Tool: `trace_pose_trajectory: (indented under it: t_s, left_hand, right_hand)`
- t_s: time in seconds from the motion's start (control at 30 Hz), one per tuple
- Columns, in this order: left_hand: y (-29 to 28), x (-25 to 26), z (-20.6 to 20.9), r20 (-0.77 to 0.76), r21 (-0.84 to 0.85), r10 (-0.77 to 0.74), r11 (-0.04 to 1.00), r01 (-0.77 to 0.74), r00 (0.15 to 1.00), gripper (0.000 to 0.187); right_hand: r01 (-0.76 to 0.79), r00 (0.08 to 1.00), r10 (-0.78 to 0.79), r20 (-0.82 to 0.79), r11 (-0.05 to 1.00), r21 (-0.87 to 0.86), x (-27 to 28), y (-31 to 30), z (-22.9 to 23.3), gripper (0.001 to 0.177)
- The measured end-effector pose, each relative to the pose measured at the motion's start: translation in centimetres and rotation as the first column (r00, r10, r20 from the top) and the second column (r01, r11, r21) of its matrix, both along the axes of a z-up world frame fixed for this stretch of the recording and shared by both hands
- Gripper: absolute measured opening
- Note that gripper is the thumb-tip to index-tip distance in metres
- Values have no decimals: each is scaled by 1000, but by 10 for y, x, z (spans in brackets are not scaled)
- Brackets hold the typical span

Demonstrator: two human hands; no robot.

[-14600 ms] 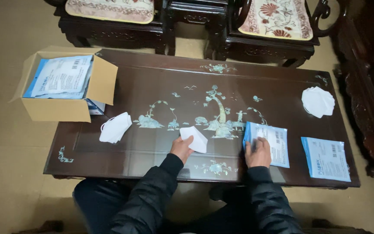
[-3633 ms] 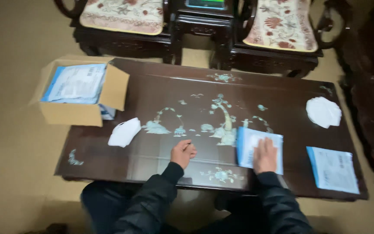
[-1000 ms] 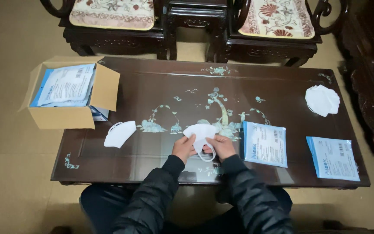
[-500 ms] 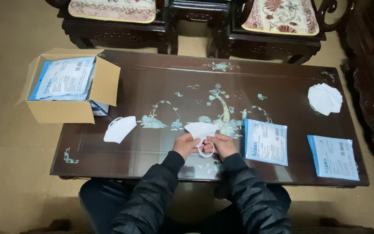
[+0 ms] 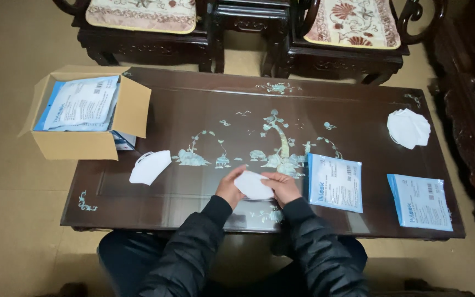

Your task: Packaging individual masks into plastic envelopes

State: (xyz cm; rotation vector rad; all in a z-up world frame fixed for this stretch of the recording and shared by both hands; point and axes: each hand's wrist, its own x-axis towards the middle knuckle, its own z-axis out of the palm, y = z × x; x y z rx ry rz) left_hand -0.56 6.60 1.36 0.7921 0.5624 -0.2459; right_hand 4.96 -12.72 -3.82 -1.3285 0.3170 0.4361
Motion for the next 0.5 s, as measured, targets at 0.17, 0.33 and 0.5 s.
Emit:
trace_pose_trajectory:
  t_s: [0.17, 0.33, 0.5]
  left_hand:
    - [-16, -2, 46, -104, -143, 64, 987, -78, 993, 72]
    - [-12, 2, -54, -110, 112, 82, 991, -70, 991, 66]
    - [24, 11, -205, 268, 873, -828, -8, -488, 493, 66]
  right_hand:
    - [237, 972, -237, 12, 966, -100, 6, 9, -40, 38]
    - [272, 939, -170, 298, 899, -343, -10, -6, 3, 36]
    - [642, 662, 260, 703, 288, -711, -8, -93, 43, 32]
